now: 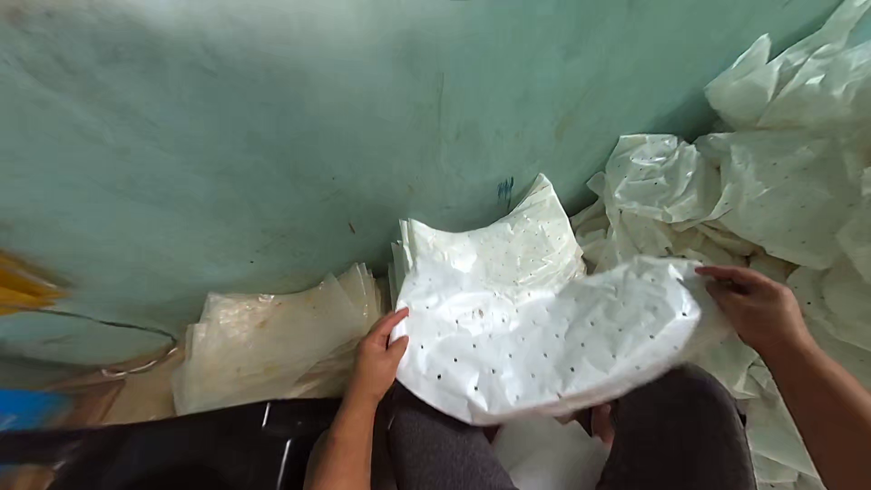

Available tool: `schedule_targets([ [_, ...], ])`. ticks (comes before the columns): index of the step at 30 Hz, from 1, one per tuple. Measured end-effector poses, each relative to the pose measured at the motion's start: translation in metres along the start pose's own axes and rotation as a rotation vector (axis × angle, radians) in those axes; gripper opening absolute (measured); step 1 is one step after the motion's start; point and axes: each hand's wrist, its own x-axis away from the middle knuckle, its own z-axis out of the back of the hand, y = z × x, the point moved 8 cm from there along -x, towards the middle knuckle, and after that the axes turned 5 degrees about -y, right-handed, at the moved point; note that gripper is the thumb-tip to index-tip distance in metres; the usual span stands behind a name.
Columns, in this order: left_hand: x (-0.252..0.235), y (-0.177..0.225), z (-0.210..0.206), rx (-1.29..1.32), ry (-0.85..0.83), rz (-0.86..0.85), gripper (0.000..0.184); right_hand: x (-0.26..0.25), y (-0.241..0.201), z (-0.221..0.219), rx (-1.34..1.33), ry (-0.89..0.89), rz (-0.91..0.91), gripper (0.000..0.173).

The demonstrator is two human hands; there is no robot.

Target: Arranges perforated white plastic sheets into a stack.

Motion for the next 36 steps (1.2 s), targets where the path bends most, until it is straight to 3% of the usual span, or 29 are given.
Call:
schedule_targets([
  [3, -0.065, 0.004, -0.007, 0.094, 0.110, -0.053, 0.045, -0.039, -0.012, 0.007, -0.061, 0.051, -0.044, 0.047],
  [5, -0.104, -0.006, -0.016, 0.171, 0.155, -0.019, 0.046, -0.038, -0.020, -0.001, 0.008, 0.007, -0.039, 0.051],
  [8, -0.155, -0.029, -0.032, 0.177, 0.169, 0.091, 0.049, 0.000, -0.018, -0.030, 0.137, -0.100, 0.053, 0.047],
  [11, -0.188, -0.061, -0.048, 0.256, 0.215, 0.182, 0.051, 0.064, 0.012, -0.057, 0.290, -0.223, 0.019, 0.044],
  [14, -0.206, -0.079, -0.066, 0.094, 0.157, 0.218, 0.051, 0.108, 0.019, -0.061, 0.395, -0.137, 0.112, 0.025],
  [17, -0.213, -0.047, -0.097, -0.332, -0.180, 0.130, 0.046, 0.112, 0.019, -0.056, 0.417, -0.013, 0.105, 0.020],
  [20, -0.211, 0.018, -0.143, -0.535, -0.475, -0.077, 0.044, 0.093, 0.019, -0.060, 0.464, -0.019, 0.003, 0.021],
  [24, -0.208, 0.091, -0.191, -0.632, -0.640, -0.235, 0.043, 0.082, 0.015, -0.073, 0.485, -0.082, 0.009, 0.021],
  [26, -0.216, 0.119, -0.183, -0.516, -0.545, -0.304, 0.041, 0.079, 0.013, -0.076, 0.459, -0.100, -0.005, 0.022],
  [29, -0.239, 0.122, -0.123, -0.230, -0.181, -0.329, 0.039, 0.079, 0.014, -0.073, 0.442, -0.088, -0.032, 0.023],
  [33, -0.249, 0.035, -0.041, 0.287, 0.232, -0.041, 0.043, 0.083, 0.019, -0.067, 0.429, -0.070, -0.027, 0.023],
  [36, -0.227, -0.036, -0.026, 0.451, 0.355, 0.210, 0.048, 0.084, 0.023, -0.062, 0.429, -0.073, -0.027, 0.023],
])
